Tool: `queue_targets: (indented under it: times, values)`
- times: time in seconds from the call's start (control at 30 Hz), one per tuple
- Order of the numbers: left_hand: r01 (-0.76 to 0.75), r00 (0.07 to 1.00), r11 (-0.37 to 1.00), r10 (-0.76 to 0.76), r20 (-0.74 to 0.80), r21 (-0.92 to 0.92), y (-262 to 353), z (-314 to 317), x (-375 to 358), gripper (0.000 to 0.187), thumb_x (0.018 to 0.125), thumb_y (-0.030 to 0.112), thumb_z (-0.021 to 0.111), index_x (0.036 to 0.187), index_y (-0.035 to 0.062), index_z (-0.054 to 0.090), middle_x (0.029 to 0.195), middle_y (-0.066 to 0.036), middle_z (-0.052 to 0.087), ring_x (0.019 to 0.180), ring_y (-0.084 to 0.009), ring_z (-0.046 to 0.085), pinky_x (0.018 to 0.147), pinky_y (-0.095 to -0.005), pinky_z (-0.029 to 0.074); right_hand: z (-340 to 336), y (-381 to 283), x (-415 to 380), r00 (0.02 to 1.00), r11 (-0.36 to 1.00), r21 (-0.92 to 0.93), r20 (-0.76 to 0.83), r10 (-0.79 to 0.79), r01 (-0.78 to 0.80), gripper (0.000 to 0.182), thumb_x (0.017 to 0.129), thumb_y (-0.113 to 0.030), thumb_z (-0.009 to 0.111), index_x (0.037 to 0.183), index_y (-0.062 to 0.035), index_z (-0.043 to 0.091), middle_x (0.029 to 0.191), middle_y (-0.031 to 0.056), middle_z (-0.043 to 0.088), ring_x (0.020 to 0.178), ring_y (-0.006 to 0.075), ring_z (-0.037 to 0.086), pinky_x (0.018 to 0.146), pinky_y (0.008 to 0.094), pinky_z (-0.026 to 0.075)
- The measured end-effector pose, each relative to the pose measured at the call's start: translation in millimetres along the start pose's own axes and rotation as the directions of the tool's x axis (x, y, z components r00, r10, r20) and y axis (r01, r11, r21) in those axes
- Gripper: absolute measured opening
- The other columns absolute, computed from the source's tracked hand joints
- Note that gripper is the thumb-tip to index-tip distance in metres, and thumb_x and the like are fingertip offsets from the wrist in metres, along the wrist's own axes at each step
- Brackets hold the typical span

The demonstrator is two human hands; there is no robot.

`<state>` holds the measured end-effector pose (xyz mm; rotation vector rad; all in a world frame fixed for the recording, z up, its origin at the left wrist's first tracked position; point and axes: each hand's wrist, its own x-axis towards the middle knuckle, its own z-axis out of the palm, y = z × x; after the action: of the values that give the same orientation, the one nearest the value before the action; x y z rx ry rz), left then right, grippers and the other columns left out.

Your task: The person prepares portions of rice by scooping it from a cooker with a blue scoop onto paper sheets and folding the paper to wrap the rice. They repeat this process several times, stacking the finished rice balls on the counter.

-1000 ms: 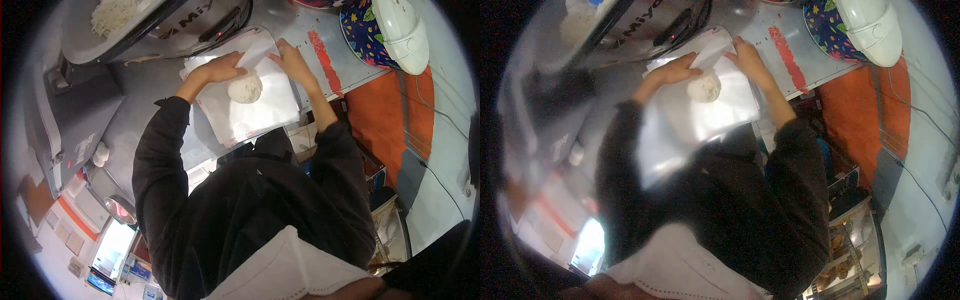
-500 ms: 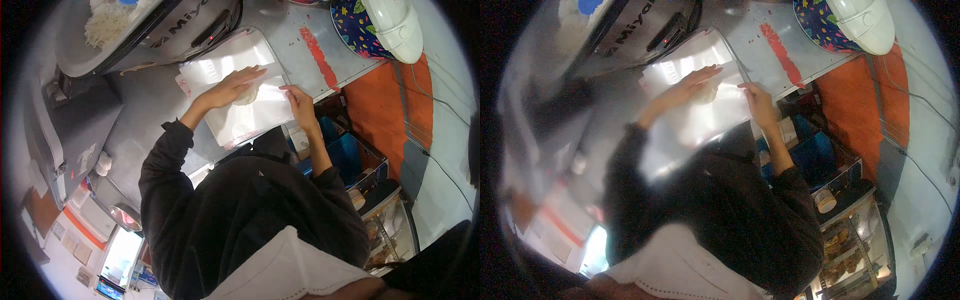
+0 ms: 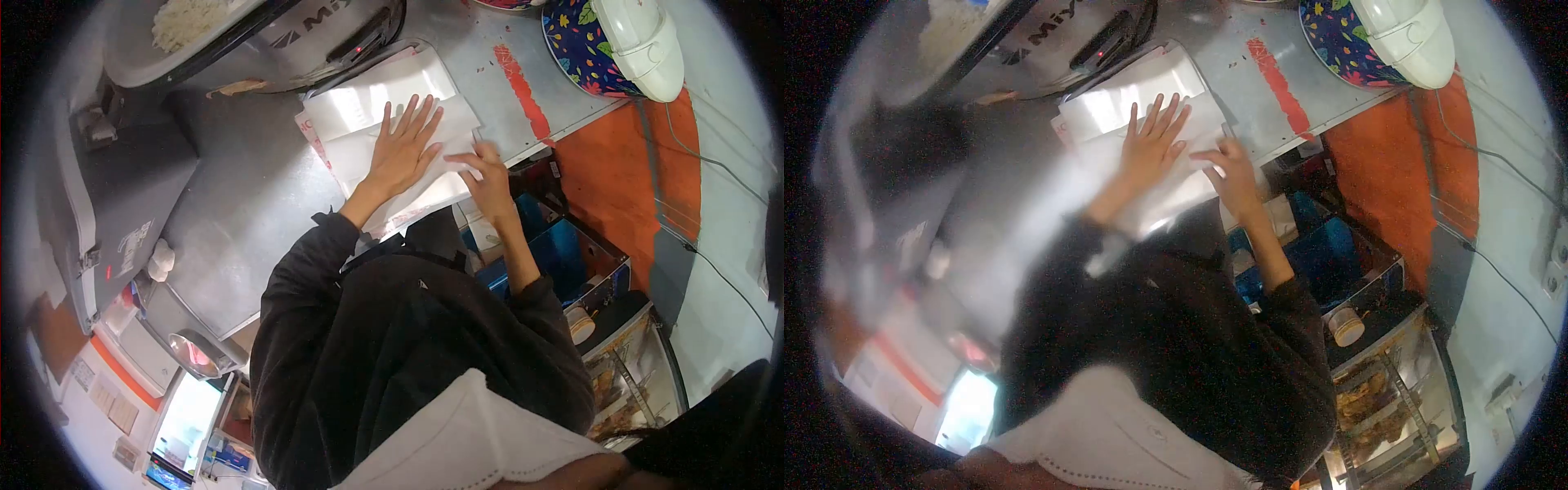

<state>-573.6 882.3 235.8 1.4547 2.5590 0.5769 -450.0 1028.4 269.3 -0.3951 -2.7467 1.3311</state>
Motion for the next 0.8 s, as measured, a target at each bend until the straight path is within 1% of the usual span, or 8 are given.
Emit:
queue_targets:
  times: [0.1, 0.27, 0.33, 0.4, 0.47, 0.53, 0.67, 0.8]
  values:
    - [-0.045, 0.999, 0.999, 0.045, -0.021, 0.002, -3, 3, -6, 0.050, 0.094, 0.034, 0.036, 0.139, 0.0117, 0.036, 0.149, -0.008, 0.024, 0.140, -0.0262, 0.014, 0.112, -0.0512, 0.003, -4, -22, 32, 0.949, 0.902, -0.374, -0.137, -0.285, 0.217, 0.024, 0.071, -0.006, 0.064, 0.093, -0.0158, 0.067, 0.111, 0.0068, 0.053, 0.101, 0.0260, 0.049, 0.092, 0.0382, 0.034]
    - [-0.105, 0.980, 0.964, 0.142, 0.139, -0.243, -26, 20, -22, 0.047, 0.095, 0.035, 0.034, 0.133, 0.0093, 0.044, 0.141, -0.011, 0.038, 0.135, -0.0290, 0.025, 0.112, -0.0430, 0.015, 5, 2, 66, 0.915, 0.906, -0.179, -0.056, -0.399, 0.384, 0.015, 0.076, -0.016, 0.066, 0.087, -0.0068, 0.061, 0.096, 0.0133, 0.061, 0.094, 0.0271, 0.055, 0.084, 0.0393, 0.037]
    - [0.268, 0.963, 0.386, -0.093, 0.252, -0.883, -19, -40, -24, 0.044, 0.093, 0.035, 0.043, 0.127, 0.0086, 0.048, 0.127, -0.014, 0.050, 0.124, -0.0309, 0.038, 0.105, -0.0395, 0.026, 6, 8, 68, 0.997, 0.995, -0.090, 0.065, -0.039, 0.045, 0.020, 0.082, -0.019, 0.063, 0.092, -0.0035, 0.057, 0.079, 0.0178, 0.061, 0.072, 0.0310, 0.058, 0.070, 0.0388, 0.043]
    - [0.246, 0.969, 0.531, -0.167, 0.185, -0.811, -23, -54, -32, 0.040, 0.088, 0.032, 0.055, 0.120, 0.0090, 0.050, 0.114, -0.015, 0.053, 0.112, -0.0305, 0.046, 0.099, -0.0403, 0.032, 7, 9, 70, 0.993, 0.991, -0.128, 0.105, 0.053, -0.039, 0.023, 0.084, -0.023, 0.059, 0.098, -0.0048, 0.055, 0.075, 0.0206, 0.062, 0.075, 0.0425, 0.059, 0.068, 0.0481, 0.045]
    - [0.167, 0.917, 0.948, -0.047, 0.396, -0.273, -42, -53, -49, 0.042, 0.082, 0.030, 0.063, 0.117, 0.0093, 0.052, 0.113, -0.014, 0.052, 0.110, -0.0287, 0.048, 0.097, -0.0390, 0.034, 12, 15, 71, 0.989, 0.977, -0.185, 0.081, 0.123, -0.106, 0.023, 0.086, -0.025, 0.058, 0.100, -0.0068, 0.055, 0.079, 0.0186, 0.063, 0.079, 0.0406, 0.060, 0.070, 0.0476, 0.046]
    - [0.054, 0.958, 0.966, 0.022, 0.285, -0.255, -70, -29, -62, 0.033, 0.082, 0.028, 0.062, 0.108, 0.0079, 0.058, 0.104, -0.015, 0.057, 0.098, -0.0283, 0.055, 0.089, -0.0375, 0.041, 17, 21, 72, 0.997, 0.980, -0.192, 0.040, 0.064, -0.055, 0.024, 0.087, -0.027, 0.057, 0.098, -0.0057, 0.056, 0.078, 0.0181, 0.063, 0.067, 0.0375, 0.058, 0.064, 0.0445, 0.045]
    - [0.469, 0.883, 0.595, -0.301, 0.360, -0.653, -77, -38, -59, 0.026, 0.083, 0.027, 0.061, 0.090, 0.0021, 0.065, 0.080, -0.017, 0.064, 0.073, -0.0326, 0.059, 0.077, -0.0389, 0.047, 37, 33, 72, 0.993, 0.949, -0.311, -0.118, 0.021, -0.057, 0.019, 0.086, -0.024, 0.060, 0.097, -0.0089, 0.058, 0.077, 0.0120, 0.063, 0.064, 0.0304, 0.059, 0.064, 0.0387, 0.046]
    - [0.487, 0.865, 0.868, -0.463, 0.195, -0.100, -59, -1, -57, 0.030, 0.079, 0.028, 0.064, 0.096, 0.0026, 0.062, 0.083, -0.017, 0.065, 0.082, -0.0327, 0.060, 0.079, -0.0412, 0.042, 44, 22, 75, 0.994, 0.907, -0.414, -0.043, -0.101, 0.074, 0.022, 0.077, -0.019, 0.066, 0.097, -0.0143, 0.058, 0.091, 0.0081, 0.059, 0.084, 0.0272, 0.056, 0.076, 0.0379, 0.043]
